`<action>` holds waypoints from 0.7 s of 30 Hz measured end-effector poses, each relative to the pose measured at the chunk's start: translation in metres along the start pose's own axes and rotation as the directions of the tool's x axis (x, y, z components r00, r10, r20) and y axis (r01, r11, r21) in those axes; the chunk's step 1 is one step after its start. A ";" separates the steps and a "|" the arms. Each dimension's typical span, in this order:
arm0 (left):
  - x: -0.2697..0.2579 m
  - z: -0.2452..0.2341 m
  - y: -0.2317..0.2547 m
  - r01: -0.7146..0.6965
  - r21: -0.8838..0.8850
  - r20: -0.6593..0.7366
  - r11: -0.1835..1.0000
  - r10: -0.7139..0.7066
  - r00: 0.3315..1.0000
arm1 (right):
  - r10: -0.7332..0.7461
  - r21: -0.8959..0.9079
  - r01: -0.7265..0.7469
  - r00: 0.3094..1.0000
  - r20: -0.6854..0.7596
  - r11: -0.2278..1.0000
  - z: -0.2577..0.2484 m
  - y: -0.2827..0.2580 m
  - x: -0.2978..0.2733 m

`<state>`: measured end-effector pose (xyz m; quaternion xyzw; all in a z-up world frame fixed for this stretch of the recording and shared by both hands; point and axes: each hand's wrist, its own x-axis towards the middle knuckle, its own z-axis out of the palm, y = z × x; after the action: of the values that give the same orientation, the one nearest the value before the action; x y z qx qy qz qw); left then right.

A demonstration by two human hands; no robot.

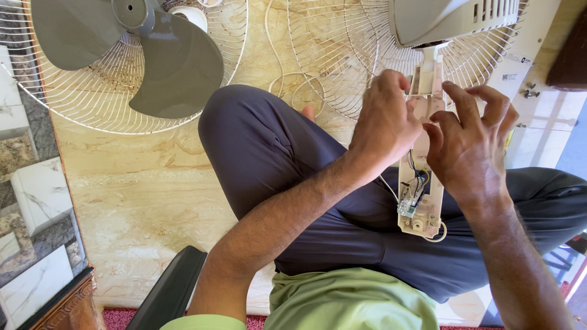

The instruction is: The person sits on the floor and works on the internal wiring of an electric fan's control box. They use a screwdriver to connect wires to a switch module, then wipe the fan's plastic housing with a cloth before continuing to adjust the wiring.

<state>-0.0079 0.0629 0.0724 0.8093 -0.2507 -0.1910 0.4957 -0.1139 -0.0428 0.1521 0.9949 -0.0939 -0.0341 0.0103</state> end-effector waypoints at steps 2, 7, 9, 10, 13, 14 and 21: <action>-0.002 0.015 -0.011 -0.053 -0.051 -0.184 0.997 0.043 0.982 | -0.009 -0.044 0.008 1.000 -0.010 0.999 0.000 -0.002 0.001; 0.000 0.038 -0.024 0.710 -0.439 0.451 0.550 -0.549 0.704 | -0.037 -0.145 0.029 0.998 -0.054 0.989 0.004 -0.005 0.001; -0.001 0.043 -0.025 0.662 -0.501 0.433 0.557 -0.501 0.749 | -0.048 -0.205 0.033 0.997 -0.069 0.978 0.010 -0.004 -0.003; 0.000 0.044 -0.025 0.635 -0.533 0.422 0.559 -0.475 0.772 | -0.054 -0.245 0.034 0.996 -0.074 0.969 0.013 -0.002 -0.004; -0.001 0.044 -0.025 0.602 -0.482 0.420 0.636 -0.436 0.796 | -0.077 -0.313 0.038 0.991 -0.113 0.949 0.028 0.006 -0.004; -0.001 0.043 -0.025 0.576 -0.488 0.415 0.656 -0.406 0.814 | -0.079 -0.304 0.034 0.987 -0.138 0.952 0.033 0.010 -0.005; -0.002 0.050 -0.020 0.495 -0.461 0.304 0.737 -0.393 0.868 | -0.030 -0.201 -0.018 0.972 -0.233 0.979 0.058 0.027 -0.021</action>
<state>-0.0326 0.0364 0.0326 0.6572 -0.0331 -0.4399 0.6111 -0.1438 -0.0664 0.0966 0.9861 -0.0851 0.0744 0.1221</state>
